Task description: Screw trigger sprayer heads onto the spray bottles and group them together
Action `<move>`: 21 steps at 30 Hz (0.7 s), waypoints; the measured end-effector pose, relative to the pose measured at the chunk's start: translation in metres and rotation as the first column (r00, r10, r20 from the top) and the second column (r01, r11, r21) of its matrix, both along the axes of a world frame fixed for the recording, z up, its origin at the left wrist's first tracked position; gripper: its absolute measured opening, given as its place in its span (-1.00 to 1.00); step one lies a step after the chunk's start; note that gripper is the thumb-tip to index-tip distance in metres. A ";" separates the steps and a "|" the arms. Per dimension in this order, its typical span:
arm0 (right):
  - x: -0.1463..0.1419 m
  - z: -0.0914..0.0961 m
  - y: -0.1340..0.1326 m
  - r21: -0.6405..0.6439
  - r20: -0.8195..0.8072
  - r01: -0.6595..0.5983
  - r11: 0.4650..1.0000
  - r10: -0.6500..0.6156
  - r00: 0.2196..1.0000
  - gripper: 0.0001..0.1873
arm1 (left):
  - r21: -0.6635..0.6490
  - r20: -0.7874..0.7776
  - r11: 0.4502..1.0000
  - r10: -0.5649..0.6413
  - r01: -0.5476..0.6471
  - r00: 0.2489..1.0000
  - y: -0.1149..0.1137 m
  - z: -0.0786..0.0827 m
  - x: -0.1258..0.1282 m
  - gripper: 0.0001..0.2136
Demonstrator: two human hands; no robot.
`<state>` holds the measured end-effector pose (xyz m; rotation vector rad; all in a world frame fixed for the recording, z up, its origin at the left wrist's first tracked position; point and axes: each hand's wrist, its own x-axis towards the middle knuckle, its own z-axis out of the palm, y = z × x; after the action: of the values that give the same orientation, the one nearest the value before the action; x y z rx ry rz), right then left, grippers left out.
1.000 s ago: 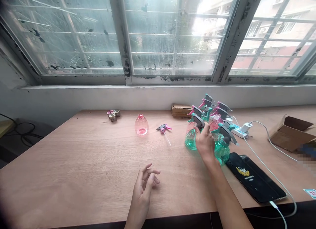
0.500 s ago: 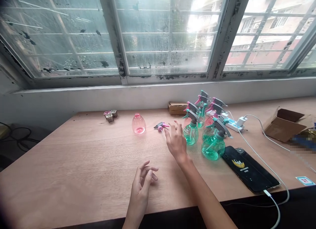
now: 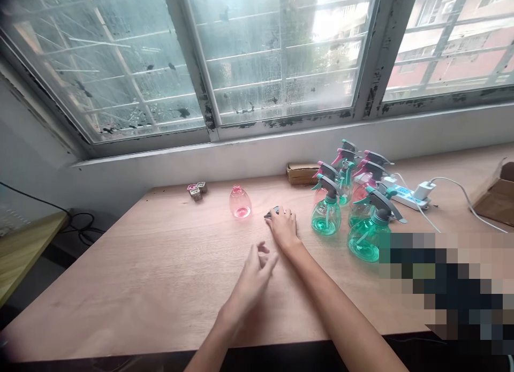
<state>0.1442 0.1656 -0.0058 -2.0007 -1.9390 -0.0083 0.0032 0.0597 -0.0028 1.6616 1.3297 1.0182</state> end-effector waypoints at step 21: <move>0.039 -0.004 -0.170 0.210 -0.945 0.208 0.955 0.144 0.295 -0.47 | 0.286 -0.267 0.953 0.179 -0.099 0.947 0.084 0.003 -0.058 -0.64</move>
<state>0.1828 -0.0042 -0.0095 -1.2455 -0.9588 0.7083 -0.0548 0.1441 0.0003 2.0046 1.5747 1.1089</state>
